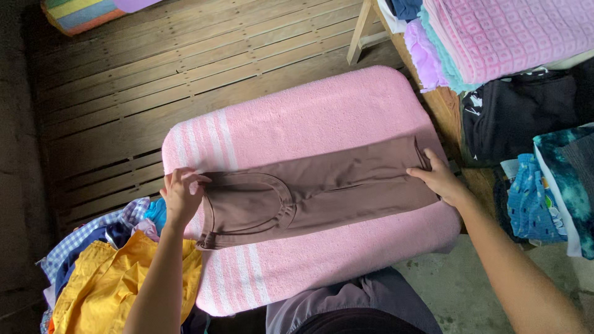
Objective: The person folds a teal tie-dye tank top, a gray striped tank top, and a brown tank top by hand on a cushioned surface and places them into sorted piles.
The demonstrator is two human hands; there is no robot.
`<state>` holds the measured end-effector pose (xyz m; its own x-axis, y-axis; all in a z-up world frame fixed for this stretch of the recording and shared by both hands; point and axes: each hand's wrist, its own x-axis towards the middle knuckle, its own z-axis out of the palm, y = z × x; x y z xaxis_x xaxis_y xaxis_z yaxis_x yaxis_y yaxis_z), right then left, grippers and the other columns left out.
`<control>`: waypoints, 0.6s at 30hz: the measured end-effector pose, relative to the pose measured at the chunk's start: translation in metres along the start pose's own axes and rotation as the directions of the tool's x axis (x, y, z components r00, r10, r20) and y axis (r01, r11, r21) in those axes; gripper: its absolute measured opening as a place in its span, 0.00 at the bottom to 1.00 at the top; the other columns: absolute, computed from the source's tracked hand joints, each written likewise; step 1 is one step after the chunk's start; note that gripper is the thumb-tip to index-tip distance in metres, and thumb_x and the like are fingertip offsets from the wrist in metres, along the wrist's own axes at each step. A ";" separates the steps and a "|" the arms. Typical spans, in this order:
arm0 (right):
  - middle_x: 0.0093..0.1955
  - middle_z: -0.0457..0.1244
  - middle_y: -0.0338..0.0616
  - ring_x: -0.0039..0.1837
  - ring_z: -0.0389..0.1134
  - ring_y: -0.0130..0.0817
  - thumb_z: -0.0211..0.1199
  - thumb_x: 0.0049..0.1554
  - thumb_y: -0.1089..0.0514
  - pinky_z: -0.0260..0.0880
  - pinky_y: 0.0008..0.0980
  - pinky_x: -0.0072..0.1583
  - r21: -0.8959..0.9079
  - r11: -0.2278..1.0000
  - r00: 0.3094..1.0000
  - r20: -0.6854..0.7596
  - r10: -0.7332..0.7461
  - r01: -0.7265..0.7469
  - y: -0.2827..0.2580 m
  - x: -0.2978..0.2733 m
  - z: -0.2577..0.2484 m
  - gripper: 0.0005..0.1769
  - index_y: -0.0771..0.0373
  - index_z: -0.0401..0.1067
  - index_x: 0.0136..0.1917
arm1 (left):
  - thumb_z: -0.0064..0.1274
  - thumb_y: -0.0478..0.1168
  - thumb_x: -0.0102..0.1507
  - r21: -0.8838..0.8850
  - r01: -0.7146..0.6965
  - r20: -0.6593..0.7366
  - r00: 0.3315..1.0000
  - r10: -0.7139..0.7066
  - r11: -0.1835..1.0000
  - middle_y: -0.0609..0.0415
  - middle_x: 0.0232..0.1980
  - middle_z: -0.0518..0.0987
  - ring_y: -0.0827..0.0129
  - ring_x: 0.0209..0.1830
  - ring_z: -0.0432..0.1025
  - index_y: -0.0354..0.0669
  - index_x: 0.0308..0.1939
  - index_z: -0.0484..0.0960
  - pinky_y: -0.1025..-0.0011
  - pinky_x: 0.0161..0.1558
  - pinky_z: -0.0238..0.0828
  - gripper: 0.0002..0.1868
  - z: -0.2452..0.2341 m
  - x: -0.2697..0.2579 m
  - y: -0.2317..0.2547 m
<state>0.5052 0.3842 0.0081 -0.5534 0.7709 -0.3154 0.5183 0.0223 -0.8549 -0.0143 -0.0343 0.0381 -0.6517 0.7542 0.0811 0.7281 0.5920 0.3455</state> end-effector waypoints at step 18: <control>0.71 0.55 0.59 0.69 0.62 0.54 0.64 0.59 0.41 0.68 0.49 0.65 -0.431 0.860 0.962 0.123 -0.245 0.274 -0.148 -0.069 0.285 0.38 0.55 0.55 0.75 | 0.68 0.72 0.37 0.114 -0.065 0.239 0.970 0.036 0.991 0.51 0.80 0.52 0.58 0.82 0.41 0.61 0.77 0.56 0.42 0.74 0.36 0.68 -0.032 -0.061 0.032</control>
<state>0.2810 0.1467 0.0391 -0.7394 0.6576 -0.1442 0.5746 0.5048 -0.6442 0.0420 -0.0711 0.0744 -0.5556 0.8209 -0.1319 0.7883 0.5705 0.2304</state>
